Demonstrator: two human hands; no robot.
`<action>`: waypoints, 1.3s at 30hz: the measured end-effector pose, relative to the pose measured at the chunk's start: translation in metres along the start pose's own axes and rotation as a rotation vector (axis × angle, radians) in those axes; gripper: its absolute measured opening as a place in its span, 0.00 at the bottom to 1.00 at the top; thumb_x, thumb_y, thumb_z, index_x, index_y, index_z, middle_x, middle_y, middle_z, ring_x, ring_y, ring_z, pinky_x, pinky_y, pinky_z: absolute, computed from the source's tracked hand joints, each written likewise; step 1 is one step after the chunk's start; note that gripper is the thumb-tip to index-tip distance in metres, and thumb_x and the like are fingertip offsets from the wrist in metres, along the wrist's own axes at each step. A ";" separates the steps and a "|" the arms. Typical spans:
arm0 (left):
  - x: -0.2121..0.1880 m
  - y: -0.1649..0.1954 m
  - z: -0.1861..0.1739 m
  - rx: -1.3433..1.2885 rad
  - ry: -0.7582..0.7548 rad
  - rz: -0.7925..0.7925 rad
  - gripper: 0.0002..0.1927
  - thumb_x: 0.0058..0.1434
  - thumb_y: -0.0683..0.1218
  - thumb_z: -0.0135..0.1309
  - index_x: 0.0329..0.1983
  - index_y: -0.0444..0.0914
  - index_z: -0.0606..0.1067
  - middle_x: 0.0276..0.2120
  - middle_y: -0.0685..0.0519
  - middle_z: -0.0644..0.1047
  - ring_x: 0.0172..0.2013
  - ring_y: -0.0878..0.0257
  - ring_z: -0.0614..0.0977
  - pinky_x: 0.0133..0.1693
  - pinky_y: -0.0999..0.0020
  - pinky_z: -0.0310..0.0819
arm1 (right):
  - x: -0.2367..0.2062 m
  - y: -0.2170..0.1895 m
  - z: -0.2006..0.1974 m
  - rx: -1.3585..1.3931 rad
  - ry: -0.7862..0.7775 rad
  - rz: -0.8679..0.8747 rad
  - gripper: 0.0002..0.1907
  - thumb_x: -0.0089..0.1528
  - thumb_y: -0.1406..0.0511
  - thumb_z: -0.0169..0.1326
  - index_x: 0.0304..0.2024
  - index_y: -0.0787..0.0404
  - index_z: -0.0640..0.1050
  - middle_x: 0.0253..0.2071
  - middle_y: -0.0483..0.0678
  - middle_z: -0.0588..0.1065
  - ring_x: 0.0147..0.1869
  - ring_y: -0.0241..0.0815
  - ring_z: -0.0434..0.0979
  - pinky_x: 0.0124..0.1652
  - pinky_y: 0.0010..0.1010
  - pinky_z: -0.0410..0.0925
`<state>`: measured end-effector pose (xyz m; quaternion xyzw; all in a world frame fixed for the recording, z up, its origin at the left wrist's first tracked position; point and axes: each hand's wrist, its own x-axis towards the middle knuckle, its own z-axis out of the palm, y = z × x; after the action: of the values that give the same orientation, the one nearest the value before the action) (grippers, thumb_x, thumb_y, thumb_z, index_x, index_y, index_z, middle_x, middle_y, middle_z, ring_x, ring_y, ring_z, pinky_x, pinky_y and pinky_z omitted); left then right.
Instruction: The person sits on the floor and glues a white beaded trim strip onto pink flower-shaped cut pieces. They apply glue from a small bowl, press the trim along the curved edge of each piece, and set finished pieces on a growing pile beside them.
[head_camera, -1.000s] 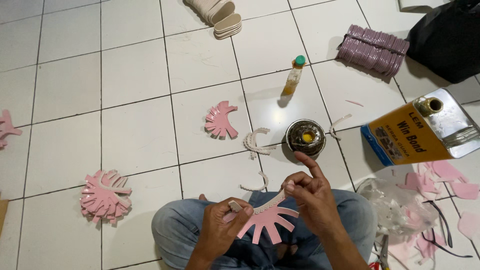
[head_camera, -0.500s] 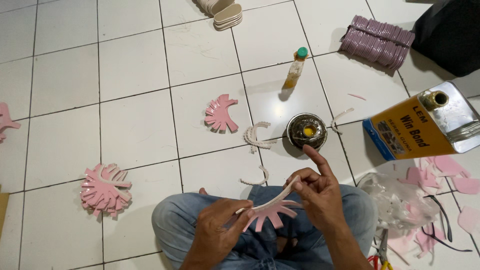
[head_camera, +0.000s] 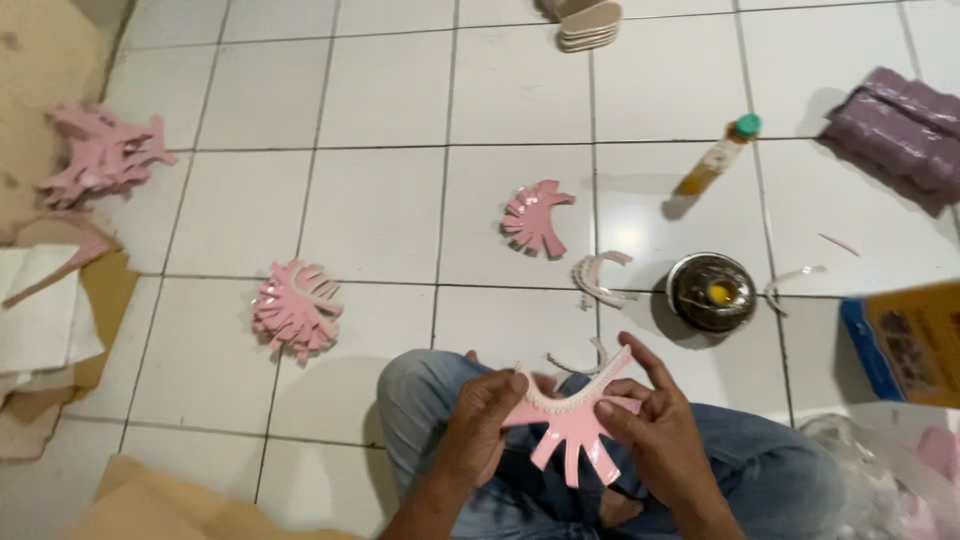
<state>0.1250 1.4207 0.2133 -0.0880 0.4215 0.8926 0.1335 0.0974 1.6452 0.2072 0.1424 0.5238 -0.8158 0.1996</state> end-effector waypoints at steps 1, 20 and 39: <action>-0.004 0.001 0.000 -0.020 0.047 0.023 0.18 0.65 0.50 0.59 0.51 0.32 0.77 0.42 0.50 0.83 0.46 0.62 0.82 0.51 0.67 0.76 | 0.004 0.004 0.008 -0.019 0.039 -0.062 0.50 0.56 0.74 0.61 0.78 0.59 0.56 0.37 0.50 0.77 0.37 0.36 0.78 0.35 0.27 0.72; -0.038 0.206 -0.289 0.542 0.825 0.413 0.16 0.61 0.42 0.60 0.51 0.34 0.74 0.35 0.55 0.78 0.33 0.71 0.78 0.34 0.70 0.77 | 0.090 0.033 -0.008 -0.585 0.199 -0.278 0.43 0.66 0.74 0.50 0.79 0.71 0.46 0.47 0.71 0.75 0.55 0.60 0.80 0.49 0.51 0.77; 0.036 -0.022 -0.045 0.142 0.113 0.015 0.22 0.72 0.52 0.47 0.63 0.37 0.72 0.42 0.53 0.80 0.40 0.66 0.82 0.42 0.71 0.77 | 0.013 0.046 0.104 -0.317 -0.216 -0.357 0.49 0.67 0.49 0.49 0.78 0.59 0.39 0.78 0.63 0.51 0.76 0.59 0.61 0.64 0.53 0.64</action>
<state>0.0996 1.4055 0.1592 -0.1254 0.4912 0.8551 0.1085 0.1057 1.5314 0.2073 -0.0733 0.6374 -0.7564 0.1273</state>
